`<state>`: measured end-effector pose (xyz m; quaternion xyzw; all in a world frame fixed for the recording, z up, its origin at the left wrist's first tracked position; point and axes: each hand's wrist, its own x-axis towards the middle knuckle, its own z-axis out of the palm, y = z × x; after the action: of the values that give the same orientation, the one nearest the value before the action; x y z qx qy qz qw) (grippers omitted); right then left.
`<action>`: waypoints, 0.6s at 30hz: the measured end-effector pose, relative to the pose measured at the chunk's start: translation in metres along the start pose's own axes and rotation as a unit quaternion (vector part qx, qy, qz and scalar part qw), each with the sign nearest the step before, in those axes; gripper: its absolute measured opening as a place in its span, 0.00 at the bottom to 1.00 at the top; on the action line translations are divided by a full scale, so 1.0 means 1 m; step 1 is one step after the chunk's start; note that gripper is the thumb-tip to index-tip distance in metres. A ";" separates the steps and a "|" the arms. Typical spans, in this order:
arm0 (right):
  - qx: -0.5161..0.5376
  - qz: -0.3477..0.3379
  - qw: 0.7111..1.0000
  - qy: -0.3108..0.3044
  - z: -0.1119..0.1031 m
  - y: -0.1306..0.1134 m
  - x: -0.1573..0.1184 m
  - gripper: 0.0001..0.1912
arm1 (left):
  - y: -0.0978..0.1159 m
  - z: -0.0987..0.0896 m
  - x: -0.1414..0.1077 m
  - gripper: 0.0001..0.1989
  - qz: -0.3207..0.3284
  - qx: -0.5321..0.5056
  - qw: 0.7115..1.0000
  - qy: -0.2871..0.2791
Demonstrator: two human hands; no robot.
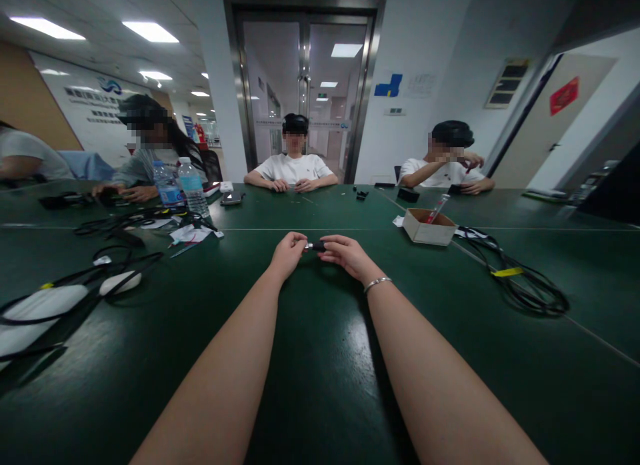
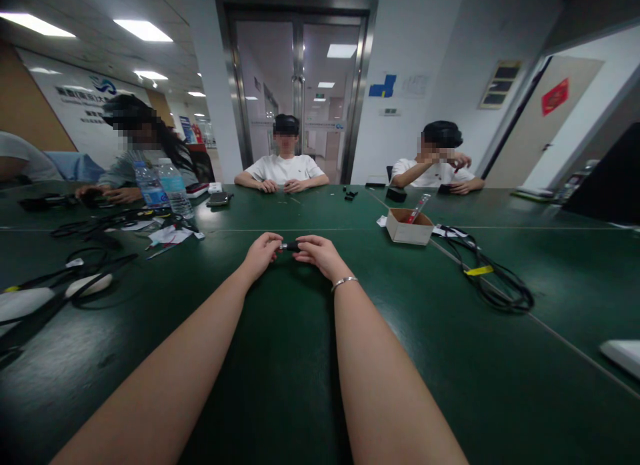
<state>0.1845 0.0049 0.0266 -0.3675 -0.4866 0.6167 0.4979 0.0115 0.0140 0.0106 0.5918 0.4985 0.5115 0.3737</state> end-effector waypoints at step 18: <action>-0.001 -0.001 1.000 0.002 0.001 -0.001 -0.001 0.06 | -0.001 -0.001 0.000 0.11 0.004 0.004 1.000 -0.023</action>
<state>0.1842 0.0042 0.0275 -0.3688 -0.4865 0.6151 0.4990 0.0105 0.0140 0.0097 0.6068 0.4894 0.4972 0.3810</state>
